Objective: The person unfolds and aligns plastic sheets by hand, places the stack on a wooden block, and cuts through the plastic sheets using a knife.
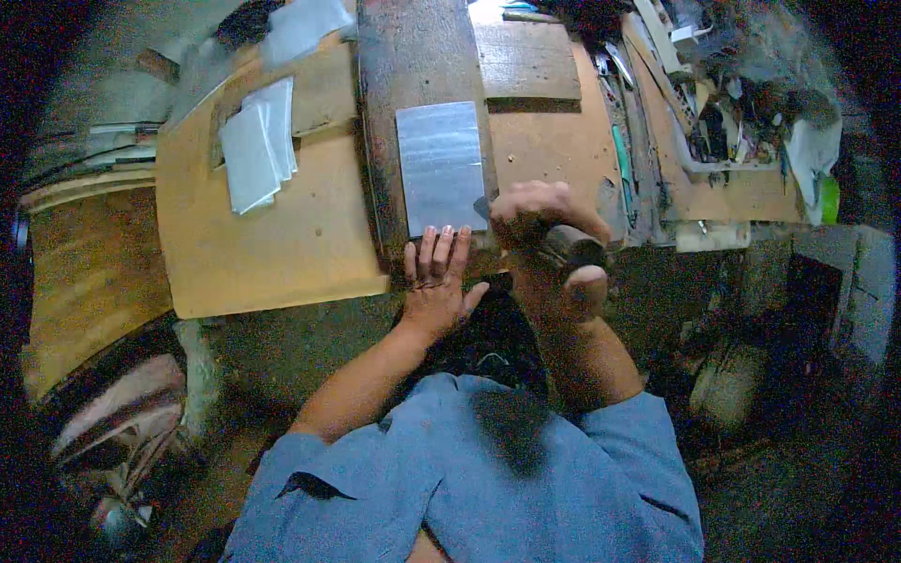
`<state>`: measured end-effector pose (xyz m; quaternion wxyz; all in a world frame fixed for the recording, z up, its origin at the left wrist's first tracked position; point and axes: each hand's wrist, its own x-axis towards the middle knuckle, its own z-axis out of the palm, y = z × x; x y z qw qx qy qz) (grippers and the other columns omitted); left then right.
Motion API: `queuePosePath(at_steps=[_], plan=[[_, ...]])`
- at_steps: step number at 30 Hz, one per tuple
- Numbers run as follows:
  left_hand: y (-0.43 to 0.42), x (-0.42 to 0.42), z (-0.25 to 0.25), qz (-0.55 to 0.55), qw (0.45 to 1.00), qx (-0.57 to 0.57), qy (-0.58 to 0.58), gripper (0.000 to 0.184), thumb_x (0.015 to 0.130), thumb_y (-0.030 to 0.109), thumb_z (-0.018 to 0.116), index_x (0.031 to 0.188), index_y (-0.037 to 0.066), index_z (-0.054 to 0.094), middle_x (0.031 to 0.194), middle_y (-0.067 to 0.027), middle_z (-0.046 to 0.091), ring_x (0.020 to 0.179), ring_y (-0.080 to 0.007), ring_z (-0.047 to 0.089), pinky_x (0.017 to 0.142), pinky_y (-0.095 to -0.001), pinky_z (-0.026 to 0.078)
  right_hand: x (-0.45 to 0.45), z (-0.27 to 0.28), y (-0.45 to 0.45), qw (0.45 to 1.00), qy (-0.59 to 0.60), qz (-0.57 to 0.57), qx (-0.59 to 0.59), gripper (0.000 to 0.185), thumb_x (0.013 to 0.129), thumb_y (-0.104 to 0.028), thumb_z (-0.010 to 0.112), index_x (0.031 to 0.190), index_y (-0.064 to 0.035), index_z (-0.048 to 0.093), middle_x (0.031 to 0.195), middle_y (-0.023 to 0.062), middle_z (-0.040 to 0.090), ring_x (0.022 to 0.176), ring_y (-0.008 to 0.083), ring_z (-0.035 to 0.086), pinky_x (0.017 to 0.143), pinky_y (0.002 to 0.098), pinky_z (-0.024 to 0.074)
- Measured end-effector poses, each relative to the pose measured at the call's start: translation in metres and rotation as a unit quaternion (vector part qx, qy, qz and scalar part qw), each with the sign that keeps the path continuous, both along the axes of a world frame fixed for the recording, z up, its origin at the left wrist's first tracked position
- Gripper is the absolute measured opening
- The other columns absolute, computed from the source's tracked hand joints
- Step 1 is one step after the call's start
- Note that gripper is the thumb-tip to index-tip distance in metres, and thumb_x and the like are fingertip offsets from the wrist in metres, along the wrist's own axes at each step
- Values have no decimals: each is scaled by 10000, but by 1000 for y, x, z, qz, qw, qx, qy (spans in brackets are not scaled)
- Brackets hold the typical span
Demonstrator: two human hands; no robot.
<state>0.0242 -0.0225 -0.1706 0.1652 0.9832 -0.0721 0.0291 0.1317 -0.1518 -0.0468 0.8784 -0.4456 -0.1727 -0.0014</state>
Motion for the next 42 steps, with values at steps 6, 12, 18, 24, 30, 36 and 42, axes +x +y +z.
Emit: queuePosePath(at_steps=[6,12,18,24,30,36,42], plan=[[-1,3,19,7,999,-28,22,775,759,472,622,1386,108,350,1347,-135,354,1300,-315,260,1067,-502,140,2,-11,7,1000,23,-21,1,675,746,-635,569,889,23,529,709,69,428,639,198,411,564,334,341],[45,41,32,-10,999,-32,-29,612,755,312,642,1328,198,460,1323,-120,390,1256,-305,330,966,-454,272,-1,-10,4,998,-19,-8,-64,700,751,-670,535,865,21,513,717,63,414,651,198,414,567,332,336],[108,114,38,-85,996,4,27,630,752,292,687,1327,362,440,1456,-126,241,1342,-358,218,1051,-514,235,-8,-9,7,997,-1,-30,-76,710,728,-682,550,893,6,498,728,53,403,670,200,413,597,334,341],[120,122,29,-92,992,24,83,599,759,464,644,1317,419,430,1479,-99,213,1363,-349,171,1060,-540,183,-22,9,25,998,12,-45,-45,703,713,-696,558,867,-13,484,755,76,445,676,210,420,639,363,356],[120,124,28,-78,991,32,104,635,729,523,647,1314,455,410,1492,-69,187,1373,-317,151,1041,-578,173,-35,14,49,996,35,4,-85,706,675,-715,600,813,-33,485,724,70,461,682,214,443,678,375,379],[120,122,23,-77,991,36,101,654,723,533,650,1318,476,385,1496,-46,171,1375,-305,139,1036,-584,174,-26,-12,61,995,22,56,-75,717,656,-684,632,861,-6,526,755,92,480,728,231,467,713,376,395],[122,124,23,-77,991,33,106,654,726,547,639,1322,471,382,1492,-58,180,1378,-307,133,1043,-580,161,-29,13,47,990,17,14,-140,685,698,-637,617,894,15,547,752,113,498,718,260,481,729,374,405]])
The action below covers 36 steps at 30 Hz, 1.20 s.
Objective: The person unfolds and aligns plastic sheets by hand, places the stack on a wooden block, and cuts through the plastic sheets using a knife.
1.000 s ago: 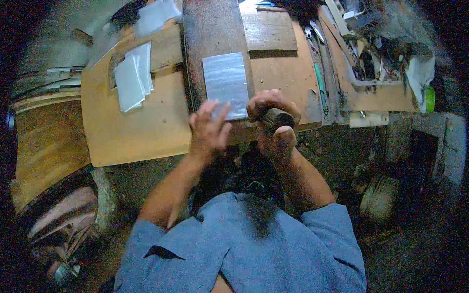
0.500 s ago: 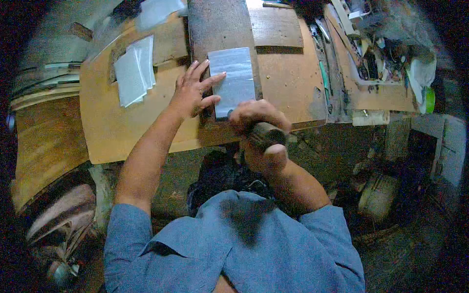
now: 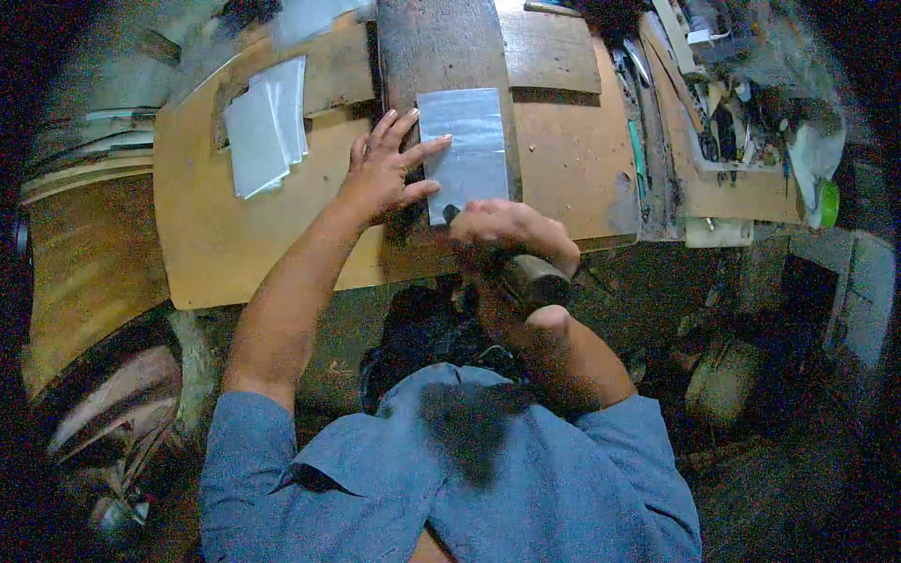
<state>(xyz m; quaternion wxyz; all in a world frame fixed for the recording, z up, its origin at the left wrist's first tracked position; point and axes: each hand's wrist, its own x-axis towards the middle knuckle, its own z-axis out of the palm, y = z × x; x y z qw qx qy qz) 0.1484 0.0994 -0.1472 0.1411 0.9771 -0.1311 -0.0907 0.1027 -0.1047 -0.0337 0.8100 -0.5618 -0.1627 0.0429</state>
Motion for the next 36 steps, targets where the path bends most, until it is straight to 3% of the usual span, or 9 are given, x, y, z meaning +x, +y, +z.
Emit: queuePosePath(at_steps=[4,12,13,17,20,24,26,30,36], plan=[[-1,0,2,1,1000,6,1,651,726,551,636,1321,468,385,1486,-72,194,1375,-315,143,1047,-573,155,10,-11,5,995,41,-40,81,654,715,-644,593,868,-10,542,682,87,476,644,230,452,703,378,404],[1,2,-1,-5,1000,-20,-10,647,715,552,648,1309,469,406,1485,-72,194,1375,-315,142,1047,-580,150,10,-14,-11,997,28,-33,65,664,689,-680,595,797,-34,483,758,72,450,692,206,434,680,368,382],[1,1,-2,-5,1000,-16,-9,644,713,549,652,1306,468,413,1484,-72,195,1374,-315,142,1047,-579,151,8,-15,-6,980,60,-76,173,732,694,-717,563,817,4,528,742,79,485,685,214,471,663,350,410],[0,0,1,4,1000,-9,4,644,707,540,662,1300,467,421,1487,-65,190,1377,-309,134,1051,-572,148,14,-28,-30,991,-22,-29,130,786,691,-726,580,920,25,553,799,99,529,721,225,509,667,339,431],[-1,1,3,0,1000,-17,10,645,707,533,667,1301,463,423,1492,-62,177,1381,-307,119,1053,-572,145,11,-7,-32,997,29,-37,68,787,689,-731,577,934,16,547,811,105,535,724,218,508,686,354,426],[1,2,0,2,1000,-19,8,645,710,525,671,1302,451,427,1493,-67,171,1382,-312,111,1055,-574,146,11,-8,-41,991,3,-56,119,704,712,-659,587,874,23,520,772,84,462,721,205,441,702,350,386],[-2,0,3,-2,1000,-18,17,647,709,522,674,1302,446,428,1494,-69,168,1382,-315,110,1054,-576,146,15,-12,-47,999,19,-32,39,706,715,-662,585,880,20,511,753,68,436,695,199,423,669,351,363],[-7,-3,9,8,1000,-21,15,738,655,518,724,1316,439,406,1495,-68,163,1383,-321,101,1052,-584,145,11,-14,-37,994,19,-81,69,714,716,-681,572,844,19,505,714,60,400,653,199,401,631,367,351],[-8,-4,9,19,999,-21,19,826,601,527,760,1329,444,377,1497,-71,151,1387,-322,85,1051,-588,142,-5,-4,-14,993,25,-31,108,705,717,-707,555,803,-11,485,724,79,447,672,213,436,654,368,368]])
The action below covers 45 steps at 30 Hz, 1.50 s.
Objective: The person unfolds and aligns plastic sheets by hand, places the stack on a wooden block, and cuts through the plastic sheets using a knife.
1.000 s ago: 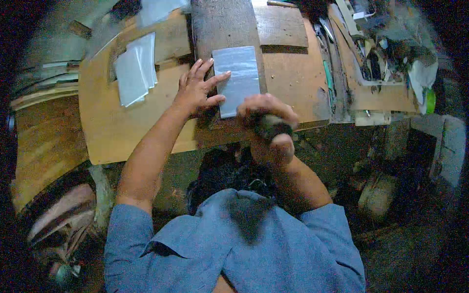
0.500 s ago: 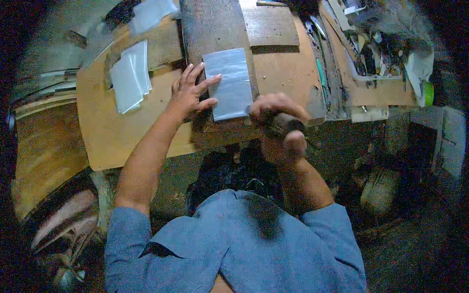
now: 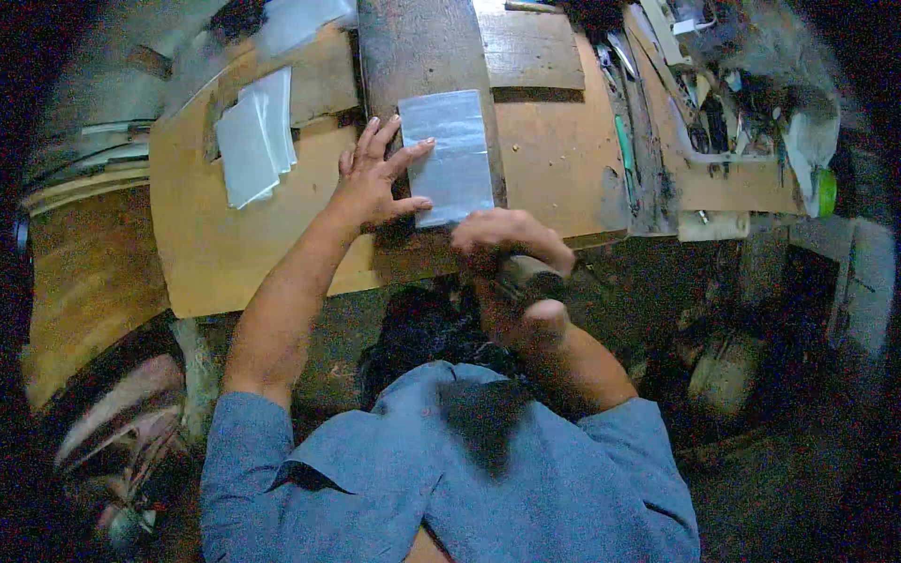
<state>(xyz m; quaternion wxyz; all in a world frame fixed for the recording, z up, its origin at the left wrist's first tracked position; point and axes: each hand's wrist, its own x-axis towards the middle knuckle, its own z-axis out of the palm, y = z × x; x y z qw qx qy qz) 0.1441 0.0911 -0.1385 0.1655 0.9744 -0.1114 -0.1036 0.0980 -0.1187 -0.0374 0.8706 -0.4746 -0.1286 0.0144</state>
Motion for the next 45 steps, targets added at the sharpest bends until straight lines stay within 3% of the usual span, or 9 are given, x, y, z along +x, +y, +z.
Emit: queuePosePath(at_steps=[8,10,14,15,17,22,32,35,45], plan=[[2,-1,-7,-4,1000,3,-14,830,599,556,746,1331,447,370,1501,-68,131,1391,-312,67,1053,-588,133,8,-24,19,994,-22,94,-42,728,680,-708,603,870,-9,538,754,91,494,715,230,461,694,376,392],[2,0,-5,0,1000,-1,2,830,600,562,742,1332,449,367,1503,-69,123,1392,-313,63,1054,-589,126,6,-11,21,997,58,53,-28,730,666,-686,634,913,-3,562,777,86,508,737,238,477,719,389,396],[2,1,-4,3,1000,6,13,830,596,573,738,1330,447,371,1504,-69,119,1393,-311,57,1056,-585,121,2,-5,14,996,-5,54,71,676,666,-612,674,935,0,575,828,89,515,755,238,479,742,402,399],[3,0,-5,0,1000,-3,5,829,597,571,739,1330,446,371,1505,-68,117,1394,-310,54,1059,-582,120,-1,-8,8,997,-10,18,-68,674,674,-617,660,924,3,570,821,93,514,744,233,476,737,403,398],[2,0,-6,-7,1000,-13,-4,828,598,569,740,1330,446,371,1506,-68,115,1395,-309,50,1061,-579,119,2,-17,10,998,16,50,38,676,689,-629,627,877,16,549,809,100,510,737,228,470,726,402,400],[2,1,-6,-3,1000,-2,2,818,609,546,745,1330,444,372,1501,-71,126,1393,-313,56,1064,-573,120,1,-2,9,997,63,-14,31,668,714,-639,582,843,14,523,774,94,480,732,235,463,704,376,393],[2,0,-6,-7,1000,0,-9,819,610,545,744,1333,441,373,1502,-76,128,1389,-325,65,1058,-582,128,7,1,-22,990,-29,5,-138,721,704,-684,567,823,25,517,736,108,487,706,225,452,658,351,364],[0,3,-2,-3,1000,8,9,822,608,545,744,1334,440,372,1503,-81,124,1389,-330,63,1057,-582,129,16,-9,-18,999,30,0,-23,709,708,-694,567,817,5,515,736,103,488,680,219,433,653,351,356],[-2,3,-5,-3,1000,21,10,838,608,565,734,1339,466,336,1508,-52,115,1396,-296,41,1058,-580,131,13,-9,-34,998,8,-63,-18,711,724,-692,554,836,9,514,685,65,419,625,192,407,609,349,343]])
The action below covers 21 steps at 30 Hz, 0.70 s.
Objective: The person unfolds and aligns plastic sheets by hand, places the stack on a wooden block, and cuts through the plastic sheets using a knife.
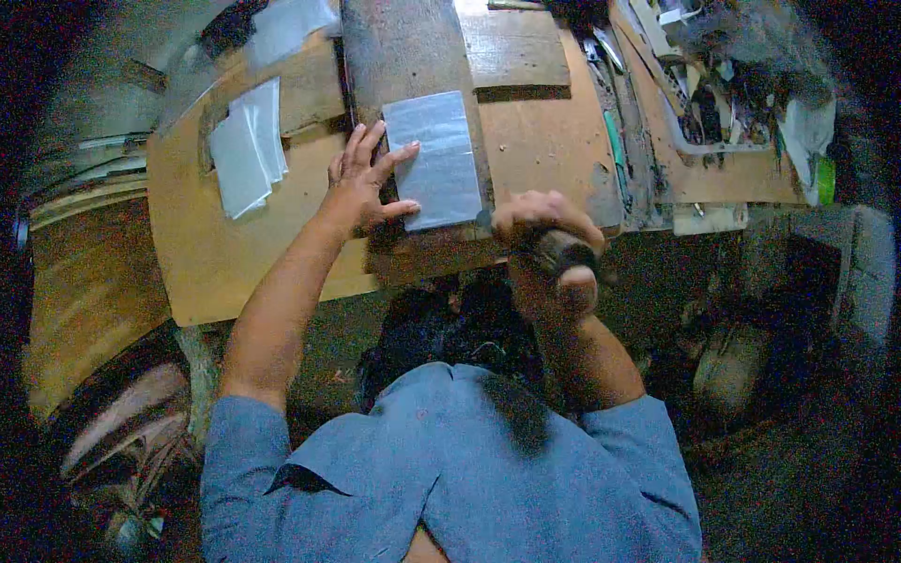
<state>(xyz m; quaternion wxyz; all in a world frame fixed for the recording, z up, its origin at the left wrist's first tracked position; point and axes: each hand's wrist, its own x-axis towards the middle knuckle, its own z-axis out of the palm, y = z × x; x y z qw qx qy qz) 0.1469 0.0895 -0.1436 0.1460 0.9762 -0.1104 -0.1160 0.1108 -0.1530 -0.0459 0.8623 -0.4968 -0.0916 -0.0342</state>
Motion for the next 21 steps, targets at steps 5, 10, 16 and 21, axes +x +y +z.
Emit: queuePosePath(at_steps=[5,10,16,21], plan=[[-1,-1,6,8,1000,14,22,833,609,558,736,1338,458,346,1510,-50,107,1396,-298,38,1060,-580,128,-5,15,0,999,-21,28,-12,713,717,-691,567,848,6,495,708,68,421,658,194,404,634,351,341],[0,-2,5,2,1000,2,10,822,620,540,740,1342,433,362,1509,-71,107,1395,-310,42,1055,-581,141,-2,17,5,998,-8,54,-34,762,683,-735,571,847,5,496,755,91,469,703,218,440,685,383,384],[2,-3,1,-1,1000,-18,-14,823,610,533,750,1334,441,371,1506,-60,116,1396,-307,41,1041,-595,160,-13,-1,20,990,-20,69,-122,779,693,-732,568,898,20,536,854,134,554,837,269,529,821,428,428],[2,-4,1,9,999,-34,-7,835,597,522,762,1332,443,373,1505,-62,108,1394,-314,45,1054,-587,140,-14,-11,38,990,-20,111,-82,776,692,-710,585,894,39,560,782,131,524,781,256,510,747,412,432]])
